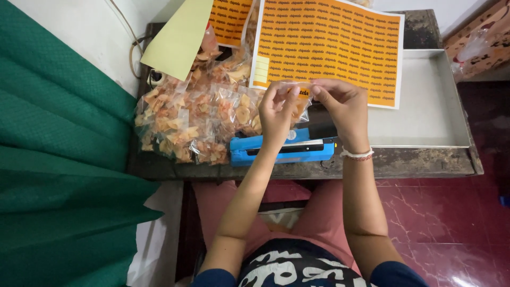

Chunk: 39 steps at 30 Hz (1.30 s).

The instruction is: Peeling individual labels from a sheet and applying them to small plastic bags of food.

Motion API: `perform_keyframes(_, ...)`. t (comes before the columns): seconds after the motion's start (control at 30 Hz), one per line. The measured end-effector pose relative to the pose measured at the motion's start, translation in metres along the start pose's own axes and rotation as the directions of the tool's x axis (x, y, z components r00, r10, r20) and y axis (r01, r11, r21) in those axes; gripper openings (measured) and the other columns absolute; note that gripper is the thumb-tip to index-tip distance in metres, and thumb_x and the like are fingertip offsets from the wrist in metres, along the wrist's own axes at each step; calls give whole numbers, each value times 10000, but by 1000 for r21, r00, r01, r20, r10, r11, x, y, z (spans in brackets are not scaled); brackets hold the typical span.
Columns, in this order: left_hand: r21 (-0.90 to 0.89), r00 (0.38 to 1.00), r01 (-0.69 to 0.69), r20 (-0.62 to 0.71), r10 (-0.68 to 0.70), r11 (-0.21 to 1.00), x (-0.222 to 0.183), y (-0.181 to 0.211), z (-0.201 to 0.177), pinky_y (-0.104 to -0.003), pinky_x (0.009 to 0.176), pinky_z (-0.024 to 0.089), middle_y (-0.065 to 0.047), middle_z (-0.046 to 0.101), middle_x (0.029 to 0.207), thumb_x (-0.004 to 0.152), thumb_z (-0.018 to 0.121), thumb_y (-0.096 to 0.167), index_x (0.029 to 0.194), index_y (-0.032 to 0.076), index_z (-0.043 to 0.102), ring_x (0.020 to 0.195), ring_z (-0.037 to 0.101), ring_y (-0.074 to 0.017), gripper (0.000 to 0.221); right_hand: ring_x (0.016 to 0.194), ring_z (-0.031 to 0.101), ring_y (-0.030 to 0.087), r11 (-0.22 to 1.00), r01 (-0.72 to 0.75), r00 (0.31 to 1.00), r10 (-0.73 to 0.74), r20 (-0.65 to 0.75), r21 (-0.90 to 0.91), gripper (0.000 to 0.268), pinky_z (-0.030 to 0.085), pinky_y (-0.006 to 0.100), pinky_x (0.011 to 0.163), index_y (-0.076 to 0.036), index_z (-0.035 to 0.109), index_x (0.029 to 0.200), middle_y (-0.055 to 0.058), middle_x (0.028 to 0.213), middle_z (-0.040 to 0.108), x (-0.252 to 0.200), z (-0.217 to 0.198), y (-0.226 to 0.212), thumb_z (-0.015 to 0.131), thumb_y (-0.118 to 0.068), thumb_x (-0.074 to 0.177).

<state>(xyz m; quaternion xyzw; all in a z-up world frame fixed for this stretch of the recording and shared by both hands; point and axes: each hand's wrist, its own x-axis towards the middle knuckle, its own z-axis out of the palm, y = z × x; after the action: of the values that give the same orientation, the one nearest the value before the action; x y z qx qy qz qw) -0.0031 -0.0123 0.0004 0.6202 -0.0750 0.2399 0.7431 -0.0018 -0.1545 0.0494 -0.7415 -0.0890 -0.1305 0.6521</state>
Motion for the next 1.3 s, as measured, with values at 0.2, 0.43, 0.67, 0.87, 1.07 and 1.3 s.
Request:
perform_keyframes(0.2,9,999,-26,-20,26,1000,0,-3,2,-375,968,607,-34,674,1018,1065,761,339,1118,187,714,989,726,-166,167,900,780,219,999,-33,999,33,-6,-7,127,639,367,857,-64,838,1142,150,923,800,-3,4,-7,847,-121,1029)
perform_keyframes(0.43,-2,998,-52,-39,52,999,-4,10,4,-350,977,595,-12,662,1004,1066,758,319,1111,183,713,974,707,-134,150,861,807,301,995,-79,997,80,22,-55,124,654,391,837,-49,836,1143,173,906,797,-7,1,-9,806,-147,1073)
perform_keyframes(0.67,-25,999,-48,-18,47,999,-9,0,9,-342,984,597,4,657,1020,1078,742,346,1161,209,708,1023,696,-113,163,961,801,363,999,-45,999,46,9,-21,111,627,460,943,-25,821,1144,197,983,800,-12,1,-14,807,-90,1055)
perform_keyframes(0.87,-48,999,-6,43,9,999,-12,0,8,-371,973,611,-42,675,1059,1111,688,385,1218,233,703,1068,712,-177,186,940,802,350,999,-50,998,49,-36,-6,93,635,480,960,-42,821,1138,186,981,798,-12,-6,-16,807,-98,1065)
perform_keyframes(1.07,-44,997,17,77,-14,999,-12,-4,9,-389,1008,601,-34,706,1107,1141,627,440,1262,261,694,1111,719,-194,226,944,804,350,999,-46,998,45,-37,-26,95,636,489,962,-36,823,1131,186,982,800,-13,-13,-7,816,-100,1061)
perform_keyframes(1.3,-13,992,-66,102,67,998,-4,10,9,-440,1042,586,-69,727,1228,1213,462,439,1382,208,668,1187,714,-213,353,836,757,207,998,-56,983,54,-175,-6,82,680,447,766,-42,831,1021,133,882,772,-8,-17,9,879,-107,1013)
